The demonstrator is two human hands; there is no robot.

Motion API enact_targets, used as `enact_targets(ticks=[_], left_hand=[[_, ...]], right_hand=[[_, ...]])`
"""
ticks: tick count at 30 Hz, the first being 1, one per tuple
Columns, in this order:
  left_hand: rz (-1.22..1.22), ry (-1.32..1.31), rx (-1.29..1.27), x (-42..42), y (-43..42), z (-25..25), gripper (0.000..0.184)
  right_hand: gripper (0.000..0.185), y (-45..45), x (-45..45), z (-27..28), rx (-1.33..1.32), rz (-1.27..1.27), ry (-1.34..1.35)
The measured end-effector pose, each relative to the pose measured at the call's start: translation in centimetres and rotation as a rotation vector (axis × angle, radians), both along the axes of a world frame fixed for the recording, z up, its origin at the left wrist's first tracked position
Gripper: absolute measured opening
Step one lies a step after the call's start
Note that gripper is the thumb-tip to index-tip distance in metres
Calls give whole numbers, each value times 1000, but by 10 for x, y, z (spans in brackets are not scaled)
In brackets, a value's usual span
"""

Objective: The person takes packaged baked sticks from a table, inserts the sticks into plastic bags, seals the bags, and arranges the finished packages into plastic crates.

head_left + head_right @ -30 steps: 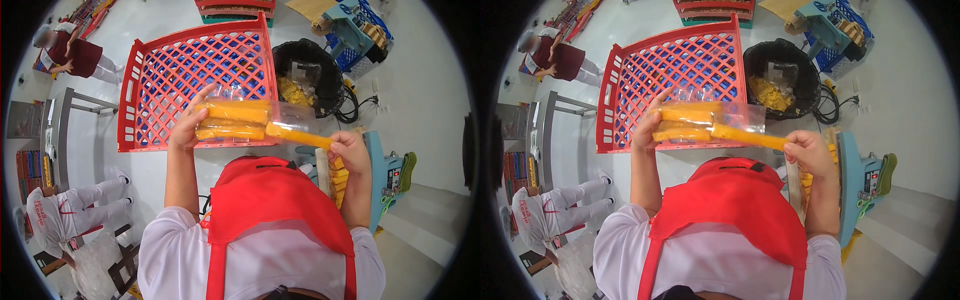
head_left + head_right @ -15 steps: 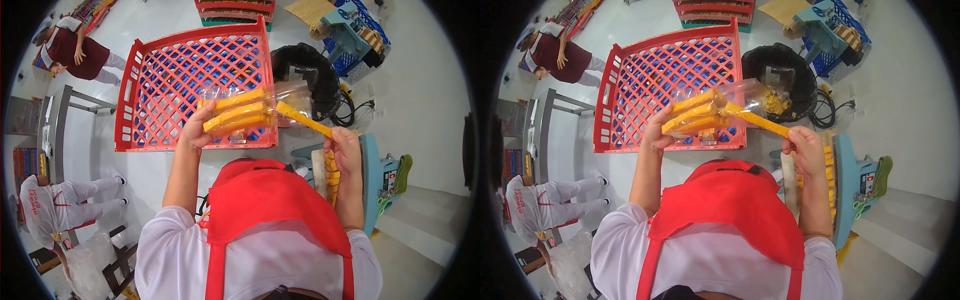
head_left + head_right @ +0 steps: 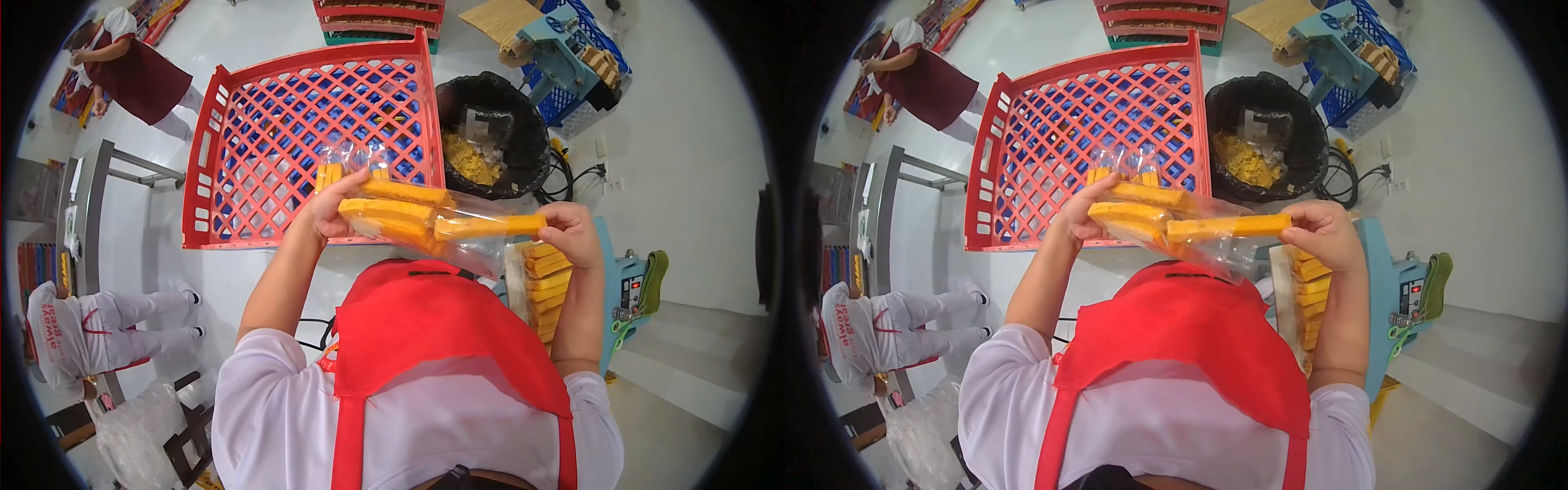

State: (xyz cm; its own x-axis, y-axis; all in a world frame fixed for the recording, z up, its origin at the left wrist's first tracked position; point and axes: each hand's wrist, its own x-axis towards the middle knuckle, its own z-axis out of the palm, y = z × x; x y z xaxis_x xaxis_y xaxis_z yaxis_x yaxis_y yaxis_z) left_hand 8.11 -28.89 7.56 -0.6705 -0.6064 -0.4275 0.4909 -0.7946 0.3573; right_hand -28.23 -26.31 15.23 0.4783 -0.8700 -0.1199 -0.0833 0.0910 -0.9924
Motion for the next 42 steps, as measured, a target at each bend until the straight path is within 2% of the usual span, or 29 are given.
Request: enact_targets(ticks=[1,2,3,7,9,11,12,14,15,17,18,21,23,29,33,34,36,40,42], left_hand=[[0,-35,-19,-3,0,5,48],[0,-70,-38,-4,0,8,56],[-2,-70,-37,-4,-1,7,56],[93,-76,-37,2,-9,-11,55],[148,-96,-40,4,-10,-7,55],[130,72,-97,4,-4,17,54],[125,70,-95,7,-2,16,54],[171,-81,-275,16,-1,13,58],[166,-80,-275,20,-3,12,58],[83,78,-323,28,-7,10,55],[82,78,-322,28,-8,12,55],[82,9,-400,22,-10,24,54],[133,-132,-530,16,-11,33,51],[104,-137,-419,14,-12,29,54],[163,-186,-540,8,-11,25,60],[218,-233,-613,8,-10,23,64],[273,-280,-686,8,-9,24,69],[249,-277,-773,9,-11,35,71],[208,-233,-767,8,-14,39,70]], right_hand=[[18,0,2,2,0,-1,0],[21,2,5,3,-117,-6,44],[23,3,7,3,-235,-12,89],[26,15,16,1,-298,-79,53],[31,22,27,-6,-428,-278,-24],[33,25,29,-14,-408,-348,-40],[34,26,30,-16,-388,-417,-59],[33,27,31,-17,-335,-408,-128],[33,26,31,-17,-285,-390,-195],[30,25,33,-18,-225,-391,-268],[27,25,33,-19,-164,-388,-342],[24,24,30,-20,-95,-348,-385],[23,24,30,-21,-57,-340,-413],[22,27,31,-28,57,-421,-507],[22,29,27,-34,13,-499,-547],[22,28,24,-36,12,-502,-548],[23,25,17,-38,-121,-672,-523],[24,25,15,-16,-225,-644,-403],[24,25,21,-8,-343,-574,-221]])
